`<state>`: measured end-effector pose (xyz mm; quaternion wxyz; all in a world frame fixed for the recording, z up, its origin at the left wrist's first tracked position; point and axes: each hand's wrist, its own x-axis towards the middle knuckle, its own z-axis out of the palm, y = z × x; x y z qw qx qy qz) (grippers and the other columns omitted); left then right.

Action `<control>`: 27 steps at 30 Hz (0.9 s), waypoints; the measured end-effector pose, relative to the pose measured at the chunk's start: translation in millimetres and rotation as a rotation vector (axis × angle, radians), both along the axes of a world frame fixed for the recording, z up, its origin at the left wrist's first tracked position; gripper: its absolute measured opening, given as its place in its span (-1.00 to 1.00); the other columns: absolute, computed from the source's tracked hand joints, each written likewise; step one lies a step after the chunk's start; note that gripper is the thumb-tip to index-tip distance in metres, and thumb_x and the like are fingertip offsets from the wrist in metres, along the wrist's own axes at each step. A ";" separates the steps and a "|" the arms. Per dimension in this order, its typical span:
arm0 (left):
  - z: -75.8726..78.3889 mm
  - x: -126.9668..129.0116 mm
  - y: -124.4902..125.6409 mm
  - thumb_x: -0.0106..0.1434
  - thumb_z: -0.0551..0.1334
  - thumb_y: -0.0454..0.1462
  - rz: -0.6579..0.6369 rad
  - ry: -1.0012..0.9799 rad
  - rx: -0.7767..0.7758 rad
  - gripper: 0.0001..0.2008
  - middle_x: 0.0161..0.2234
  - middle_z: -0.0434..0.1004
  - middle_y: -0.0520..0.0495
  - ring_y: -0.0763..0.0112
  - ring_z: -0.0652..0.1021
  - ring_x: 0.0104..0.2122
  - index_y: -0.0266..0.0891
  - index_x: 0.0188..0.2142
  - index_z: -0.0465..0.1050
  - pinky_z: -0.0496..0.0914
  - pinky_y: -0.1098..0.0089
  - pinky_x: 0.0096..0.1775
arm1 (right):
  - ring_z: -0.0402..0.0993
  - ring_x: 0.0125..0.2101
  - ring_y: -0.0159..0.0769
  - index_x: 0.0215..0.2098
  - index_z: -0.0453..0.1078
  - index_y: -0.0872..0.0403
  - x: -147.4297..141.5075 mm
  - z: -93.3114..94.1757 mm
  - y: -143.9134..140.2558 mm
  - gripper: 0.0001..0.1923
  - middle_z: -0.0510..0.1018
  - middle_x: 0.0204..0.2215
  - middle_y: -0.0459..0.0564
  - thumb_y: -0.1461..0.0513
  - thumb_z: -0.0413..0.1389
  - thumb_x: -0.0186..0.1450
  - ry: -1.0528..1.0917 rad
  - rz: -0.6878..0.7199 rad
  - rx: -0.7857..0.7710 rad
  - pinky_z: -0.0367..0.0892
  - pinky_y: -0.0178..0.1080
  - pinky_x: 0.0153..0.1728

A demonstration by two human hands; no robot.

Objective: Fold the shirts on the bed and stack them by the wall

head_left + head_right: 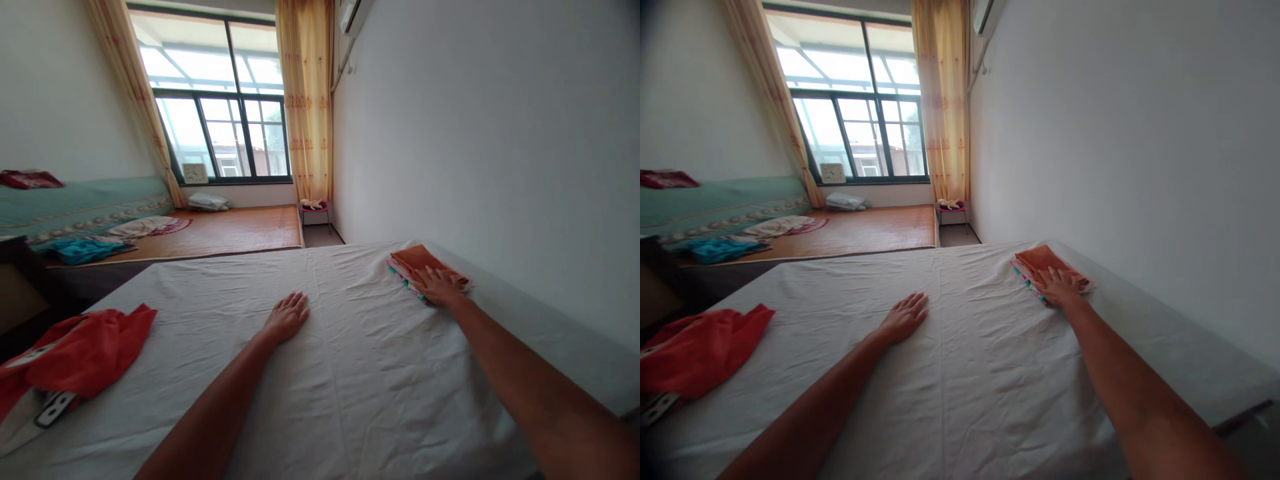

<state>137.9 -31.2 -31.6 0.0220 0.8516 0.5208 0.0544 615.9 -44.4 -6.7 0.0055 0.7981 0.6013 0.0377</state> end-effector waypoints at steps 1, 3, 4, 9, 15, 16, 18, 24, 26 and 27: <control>-0.4 -0.4 -0.1 0.37 -0.19 0.02 -0.004 -0.004 -0.006 -0.40 0.33 -0.05 -0.06 0.24 -0.02 0.31 -0.14 0.30 0.01 -0.03 0.13 0.24 | -0.21 0.30 0.11 0.34 -0.09 -0.14 -1.3 0.9 0.3 -0.27 -0.11 0.35 0.06 -0.17 -0.26 0.27 0.003 -0.013 -0.015 -0.19 0.32 0.14; -1.5 -0.6 -0.1 0.37 -0.18 0.01 -0.010 -0.030 -0.006 -0.41 0.33 -0.05 -0.08 0.22 -0.01 0.31 -0.13 0.30 0.02 -0.02 0.11 0.24 | -0.15 0.29 0.16 0.32 -0.01 -0.06 -13.5 7.2 0.7 -0.28 -0.03 0.33 0.17 -0.14 -0.18 0.26 0.012 -0.037 -0.028 -0.16 0.34 0.12; -1.8 -0.4 -0.6 0.37 -0.17 0.00 -0.013 -0.047 -0.005 -0.42 0.32 -0.04 -0.09 0.21 0.00 0.31 -0.13 0.29 0.03 -0.02 0.09 0.23 | -0.12 0.28 0.16 0.30 0.04 0.00 -26.2 10.8 1.1 -0.30 0.03 0.30 0.23 -0.10 -0.14 0.27 0.006 -0.038 -0.011 -0.14 0.33 0.11; 2.5 -5.6 -16.6 0.36 -0.11 -0.02 -0.061 -0.122 -0.041 -0.46 0.31 0.02 -0.14 0.12 0.06 0.29 -0.11 0.26 0.11 0.01 0.01 0.21 | -0.02 0.27 -0.03 0.27 0.11 0.05 -152.1 9.4 1.3 -0.42 0.14 0.27 0.16 0.03 -0.12 0.33 0.068 0.415 0.065 -0.06 0.12 0.17; 23.4 -68.7 -51.4 0.32 0.01 -0.14 -0.214 -0.090 -0.040 -0.57 0.21 0.27 -0.07 0.24 0.29 0.19 -0.07 0.16 0.29 0.14 0.22 0.18 | 0.04 0.25 -0.07 0.27 0.12 -0.01 -287.6 -14.8 -14.9 -0.38 0.14 0.28 0.09 -0.07 -0.21 0.35 0.199 0.853 -0.097 0.08 0.06 0.13; 30.0 -87.6 -57.4 0.29 0.05 -0.17 -0.185 -0.071 -0.034 -0.61 0.17 0.33 -0.07 0.23 0.34 0.15 -0.06 0.10 0.36 0.17 0.23 0.16 | 0.03 0.26 -0.06 0.28 0.12 0.00 -297.4 -17.0 -15.7 -0.37 0.13 0.28 0.09 -0.08 -0.21 0.34 0.191 0.875 -0.098 0.08 0.07 0.13; 46.2 -130.9 -69.9 0.24 0.11 -0.22 -0.037 -0.006 0.016 -0.68 0.10 0.41 -0.09 0.18 0.39 0.10 -0.08 -0.03 0.46 0.20 0.20 0.13 | 0.02 0.26 -0.04 0.28 0.11 0.00 -308.1 -19.6 -14.9 -0.36 0.12 0.29 0.10 -0.08 -0.21 0.34 0.171 0.888 -0.082 0.09 0.08 0.11; 95.1 -267.6 -104.2 0.25 0.05 -0.24 0.801 0.111 0.332 -0.62 0.12 0.34 -0.33 0.02 0.35 0.11 -0.30 0.03 0.37 0.23 0.06 0.07 | 0.02 0.25 -0.04 0.28 0.11 -0.01 -310.1 -22.4 -12.2 -0.39 0.13 0.29 0.07 -0.06 -0.24 0.35 0.141 0.885 -0.052 0.13 0.08 0.09; 103.7 -297.7 -111.7 0.23 0.09 -0.14 1.012 0.051 0.243 -0.58 0.01 0.44 -0.40 -0.06 0.44 0.00 -0.35 -0.02 0.40 0.33 0.07 -0.06 | 0.02 0.25 -0.04 0.28 0.11 0.00 -310.1 -23.3 -14.2 -0.39 0.13 0.28 0.07 -0.04 -0.24 0.36 0.153 0.880 -0.028 0.11 0.09 0.10; 106.7 -307.0 -113.8 0.20 0.12 -0.13 1.028 0.022 0.199 -0.60 -0.07 0.49 -0.39 -0.05 0.48 -0.06 -0.36 -0.08 0.43 0.36 0.11 -0.11 | 0.03 0.25 -0.05 0.28 0.12 0.01 -310.4 -23.7 -15.2 -0.39 0.14 0.28 0.07 -0.04 -0.24 0.36 0.159 0.878 -0.018 0.09 0.08 0.11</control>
